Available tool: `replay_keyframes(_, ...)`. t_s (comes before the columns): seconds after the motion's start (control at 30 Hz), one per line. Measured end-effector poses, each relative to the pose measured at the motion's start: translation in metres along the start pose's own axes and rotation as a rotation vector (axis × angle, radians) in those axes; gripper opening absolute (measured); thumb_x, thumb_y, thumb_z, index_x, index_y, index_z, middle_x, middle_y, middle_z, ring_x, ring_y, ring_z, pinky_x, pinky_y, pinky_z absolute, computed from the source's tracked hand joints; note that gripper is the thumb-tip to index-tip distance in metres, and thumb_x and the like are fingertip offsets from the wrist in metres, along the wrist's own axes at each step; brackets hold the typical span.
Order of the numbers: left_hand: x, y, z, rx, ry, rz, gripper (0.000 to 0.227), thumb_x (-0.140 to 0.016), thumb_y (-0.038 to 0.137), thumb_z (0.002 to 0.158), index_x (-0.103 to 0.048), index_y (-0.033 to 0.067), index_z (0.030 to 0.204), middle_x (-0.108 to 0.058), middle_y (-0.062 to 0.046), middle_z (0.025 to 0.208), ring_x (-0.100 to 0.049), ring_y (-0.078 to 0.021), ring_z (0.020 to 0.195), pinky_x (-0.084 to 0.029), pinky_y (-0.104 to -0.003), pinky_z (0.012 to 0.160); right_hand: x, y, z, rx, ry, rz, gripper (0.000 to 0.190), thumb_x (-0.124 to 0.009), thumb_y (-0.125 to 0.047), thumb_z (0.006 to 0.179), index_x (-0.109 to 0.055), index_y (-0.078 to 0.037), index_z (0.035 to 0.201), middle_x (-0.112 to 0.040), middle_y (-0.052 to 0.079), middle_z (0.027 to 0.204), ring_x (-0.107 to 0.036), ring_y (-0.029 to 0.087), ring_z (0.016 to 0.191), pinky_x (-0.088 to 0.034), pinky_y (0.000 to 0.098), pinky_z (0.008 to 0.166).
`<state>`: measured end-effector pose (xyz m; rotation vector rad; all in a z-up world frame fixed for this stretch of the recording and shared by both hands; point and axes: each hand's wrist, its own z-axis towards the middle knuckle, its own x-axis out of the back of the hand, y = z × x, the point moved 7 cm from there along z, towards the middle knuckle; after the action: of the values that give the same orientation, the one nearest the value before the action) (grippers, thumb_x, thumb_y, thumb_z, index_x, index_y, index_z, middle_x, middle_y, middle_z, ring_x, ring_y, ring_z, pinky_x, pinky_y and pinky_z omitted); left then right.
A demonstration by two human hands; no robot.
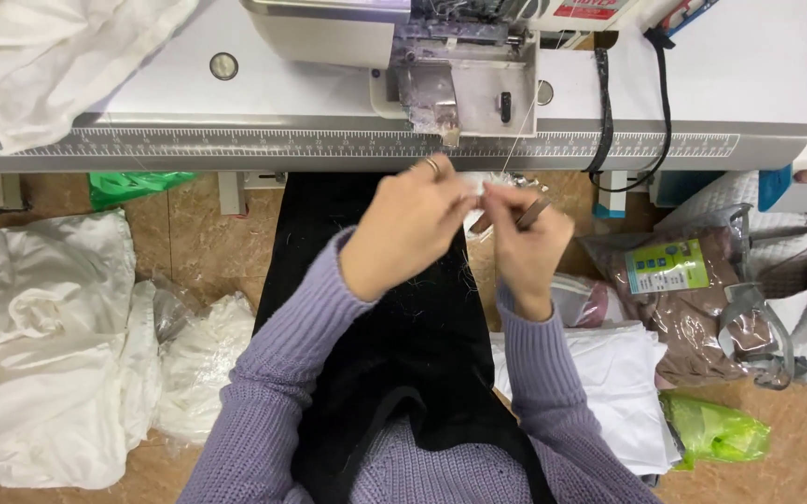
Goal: Threading an industrial overlock sewing machine using tweezers to guide the thread through various tensioners and guides.
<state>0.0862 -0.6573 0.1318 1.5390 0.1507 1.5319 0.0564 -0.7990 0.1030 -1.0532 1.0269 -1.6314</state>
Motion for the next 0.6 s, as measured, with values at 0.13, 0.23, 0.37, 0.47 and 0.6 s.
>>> replay_keyframes(0.13,0.022,0.005,0.023,0.058,0.171,-0.317,0.031,-0.051,0.021,0.107,-0.053,0.0115,0.136,-0.056,-0.018,0.13,-0.077,-0.0244,0.078,-0.063,-0.034,0.067,-0.009,-0.007,-0.033,0.105,-0.1,-0.172,0.015,-0.074,0.012,0.088,-0.074,-0.002,0.083,-0.072,0.008,0.066,-0.066,0.013,0.054,-0.05,0.0225,0.055)
replay_keyframes(0.23,-0.01,-0.001,0.047,0.136,0.143,-0.551,0.049,-0.046,0.027,0.109,-0.035,0.0084,0.153,-0.059,-0.02,0.143,-0.082,-0.0151,0.087,-0.068,-0.019,0.067,-0.013,0.014,-0.053,0.273,-0.261,-0.356,0.014,-0.077,0.009,0.086,-0.074,-0.005,0.089,-0.077,0.003,0.082,-0.073,0.014,0.066,-0.056,0.0237,0.059)
replay_keyframes(0.37,-0.004,-0.003,0.044,0.097,0.441,-0.8,0.028,-0.057,0.013,0.107,-0.059,0.0116,0.135,-0.079,-0.009,0.095,-0.08,-0.0143,0.072,-0.073,-0.021,0.068,-0.002,0.036,-0.052,0.289,-0.382,-0.559,0.032,-0.093,-0.025,0.077,-0.078,-0.011,0.102,-0.077,0.003,0.09,-0.069,0.012,0.065,-0.055,0.026,0.065)
replay_keyframes(0.47,-0.002,0.002,0.033,0.065,0.404,-0.805,0.018,-0.06,0.006,0.104,-0.067,0.0067,0.12,-0.077,-0.013,0.091,-0.077,-0.0154,0.066,-0.07,-0.021,0.062,0.042,0.003,-0.01,0.359,-0.009,-0.332,0.02,-0.064,0.016,0.098,-0.072,-0.002,0.098,-0.076,0.014,0.098,-0.075,0.022,0.085,-0.064,0.0265,0.077)
replay_keyframes(0.6,-0.001,0.008,0.02,0.108,0.328,-0.895,0.015,-0.062,0.007,0.101,-0.071,0.0032,0.113,-0.074,-0.008,0.082,-0.072,-0.0123,0.064,-0.066,-0.022,0.062,0.059,-0.037,0.026,0.618,0.04,-0.408,0.021,-0.071,0.007,0.103,-0.069,0.001,0.123,-0.06,0.02,0.136,-0.063,0.033,0.123,-0.061,0.0406,0.1)
